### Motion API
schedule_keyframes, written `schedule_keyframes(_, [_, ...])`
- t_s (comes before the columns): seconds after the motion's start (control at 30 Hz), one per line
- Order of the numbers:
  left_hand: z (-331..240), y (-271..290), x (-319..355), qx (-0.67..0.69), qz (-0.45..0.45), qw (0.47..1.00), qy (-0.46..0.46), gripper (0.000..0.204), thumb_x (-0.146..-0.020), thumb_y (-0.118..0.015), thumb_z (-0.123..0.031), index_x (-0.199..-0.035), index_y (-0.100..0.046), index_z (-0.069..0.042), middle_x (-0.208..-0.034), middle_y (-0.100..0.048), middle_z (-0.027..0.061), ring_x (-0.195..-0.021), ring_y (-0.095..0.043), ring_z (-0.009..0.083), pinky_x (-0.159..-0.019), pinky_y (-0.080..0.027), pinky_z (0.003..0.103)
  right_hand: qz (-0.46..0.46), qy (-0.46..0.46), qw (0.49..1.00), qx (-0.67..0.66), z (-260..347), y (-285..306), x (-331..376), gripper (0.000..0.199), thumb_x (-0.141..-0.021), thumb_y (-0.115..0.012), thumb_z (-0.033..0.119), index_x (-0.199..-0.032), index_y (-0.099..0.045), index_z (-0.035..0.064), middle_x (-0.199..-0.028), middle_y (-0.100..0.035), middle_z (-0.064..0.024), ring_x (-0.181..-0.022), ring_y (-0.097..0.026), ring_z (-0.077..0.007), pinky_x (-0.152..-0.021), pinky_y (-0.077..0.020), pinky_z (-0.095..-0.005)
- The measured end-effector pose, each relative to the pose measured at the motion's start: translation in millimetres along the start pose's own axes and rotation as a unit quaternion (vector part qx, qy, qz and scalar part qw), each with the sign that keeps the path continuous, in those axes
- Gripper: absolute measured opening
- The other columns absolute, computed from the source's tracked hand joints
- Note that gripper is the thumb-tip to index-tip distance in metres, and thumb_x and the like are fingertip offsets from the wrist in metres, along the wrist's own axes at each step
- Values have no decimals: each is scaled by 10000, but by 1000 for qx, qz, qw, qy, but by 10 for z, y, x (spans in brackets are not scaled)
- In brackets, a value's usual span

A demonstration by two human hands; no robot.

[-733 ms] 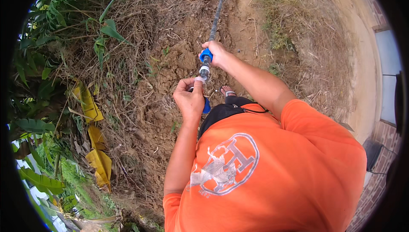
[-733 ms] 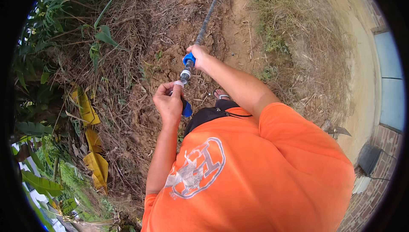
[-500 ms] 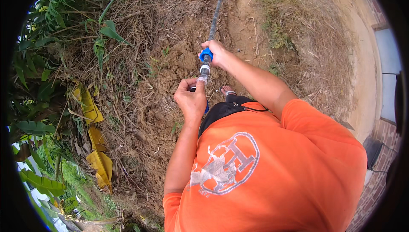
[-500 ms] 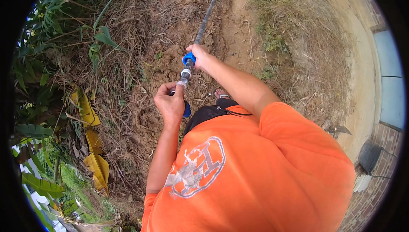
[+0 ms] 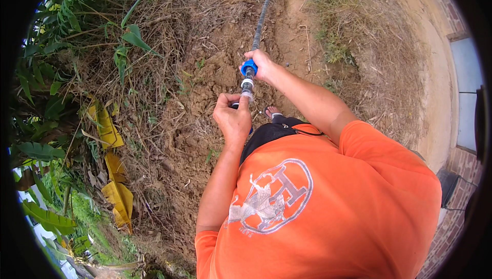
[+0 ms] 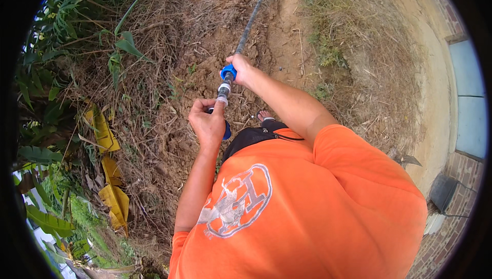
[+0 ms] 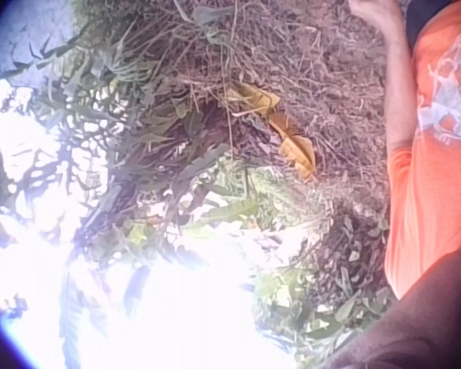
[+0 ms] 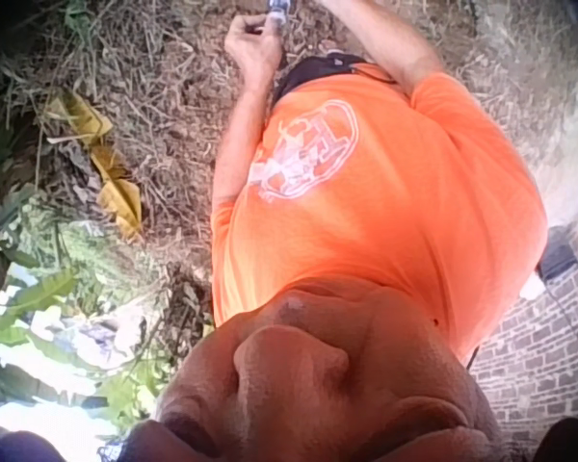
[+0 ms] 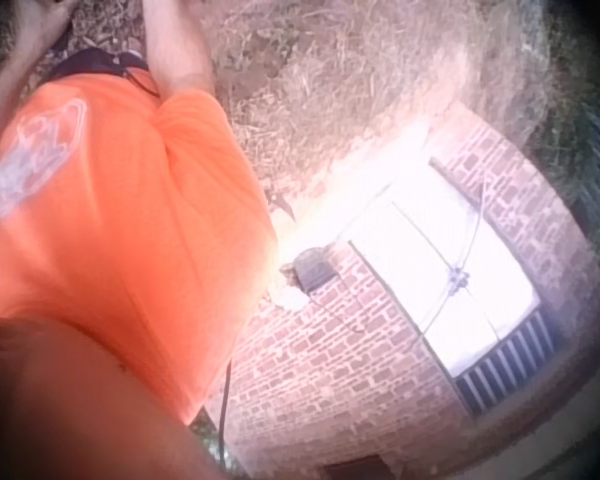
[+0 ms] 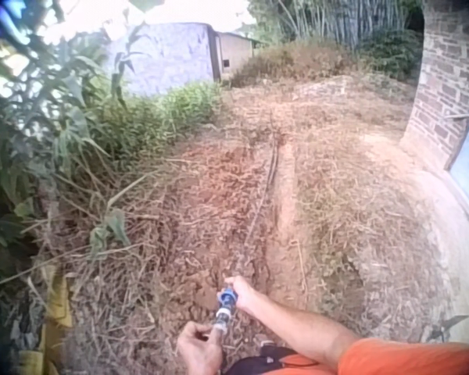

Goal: The person uses red shears to cut a black irrigation pipe, then assembles a blue plastic connector with a white seal and attaches it to the pipe. The person repeats the process with a second connector, securing both fittings onto the pipe.

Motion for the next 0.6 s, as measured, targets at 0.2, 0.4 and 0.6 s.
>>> schedule_keyframes(0.2, [-32,59,-10,-26,-31,999,-26,177,-825,-775,-81,-849,-621,3,-685,-660,91,-600,-608,165,-607,-501,340,-19,11,1000,-18,-4,-50,86,266,-916,-607,58,-1118,-461,-34,-928,-515,-162,-688,-591,-301,-564,-604,-499])
schedule_keyframes(0.4, [-78,33,-9,-30,-27,998,-40,141,-840,-761,-68,-873,-645,5,-711,-691,111,-616,-643,173,-626,-519,330,-9,11,1000,-19,6,-72,86,253,-933,-586,73,-1117,-461,-48,-914,-529,-167,-642,-594,-306,-541,-590,-491])
schedule_keyframes(0.6, [-134,59,13,-46,-29,998,-30,103,-838,-760,-62,-864,-708,23,-718,-701,102,-625,-638,151,-632,-521,315,-16,15,1000,-3,-12,-82,75,274,-946,-571,88,-1153,-462,-55,-898,-550,-180,-638,-619,-323,-548,-592,-488])
Point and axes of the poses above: each hand's wrist, its own x-axis away from the middle knuckle, its own y-axis out of the back of the hand, z = x × y, the point moved 9 cm from there along -x, towards the middle knuckle
